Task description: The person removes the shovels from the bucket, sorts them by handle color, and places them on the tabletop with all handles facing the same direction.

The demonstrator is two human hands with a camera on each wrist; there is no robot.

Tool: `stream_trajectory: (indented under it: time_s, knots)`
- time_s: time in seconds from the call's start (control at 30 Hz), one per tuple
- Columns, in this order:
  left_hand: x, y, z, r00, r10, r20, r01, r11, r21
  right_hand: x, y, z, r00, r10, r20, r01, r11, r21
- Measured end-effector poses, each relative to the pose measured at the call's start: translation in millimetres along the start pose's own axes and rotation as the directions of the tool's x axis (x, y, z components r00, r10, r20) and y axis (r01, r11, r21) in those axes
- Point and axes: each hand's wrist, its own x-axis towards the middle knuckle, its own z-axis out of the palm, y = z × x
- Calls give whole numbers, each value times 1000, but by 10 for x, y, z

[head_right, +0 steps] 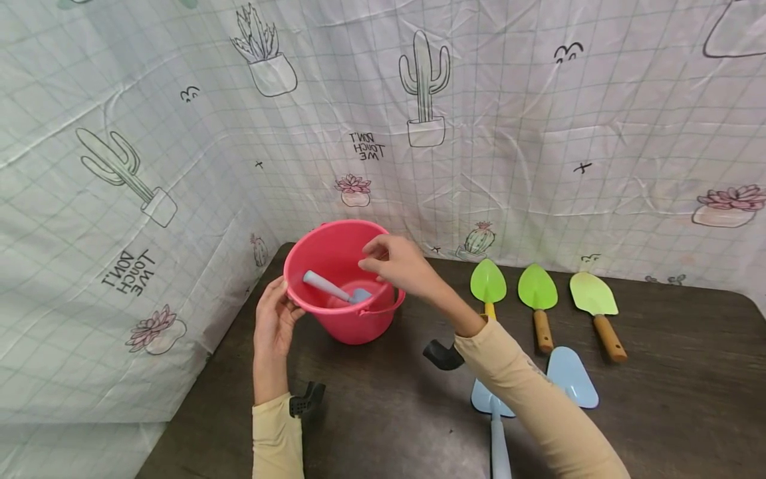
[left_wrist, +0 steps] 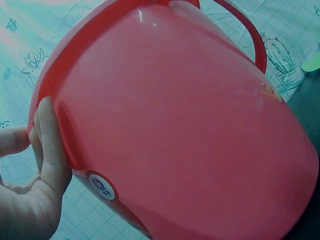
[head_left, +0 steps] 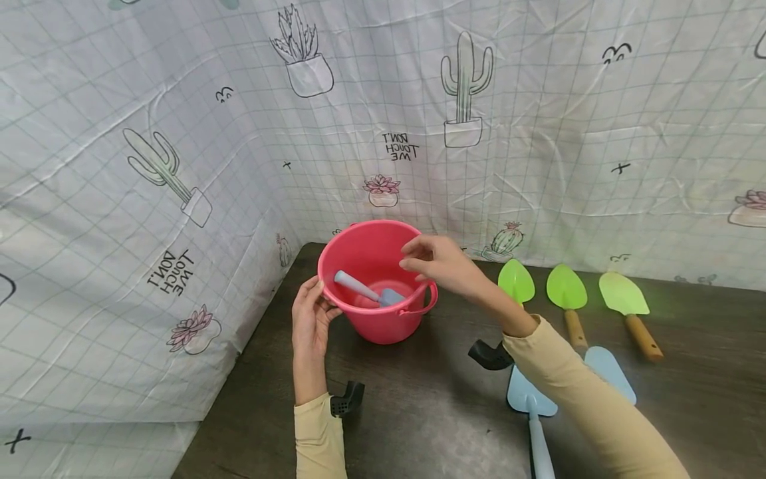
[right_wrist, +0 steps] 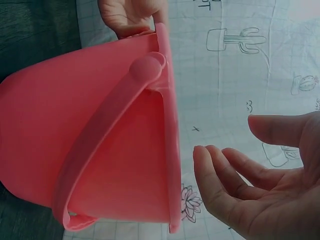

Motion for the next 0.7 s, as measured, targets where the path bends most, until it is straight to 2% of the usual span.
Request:
stream_trajectory:
  time_s: [0.4,0.7]
  knots:
    - [-2,-4,-28,1000,-2,9,3,1000,-8,125,-9,181,1000,18,22,-17,999,-35]
    - [5,5,-32,1000,-9,1,9,1000,0,194,15,305,999,-10,54,14,997,-70]
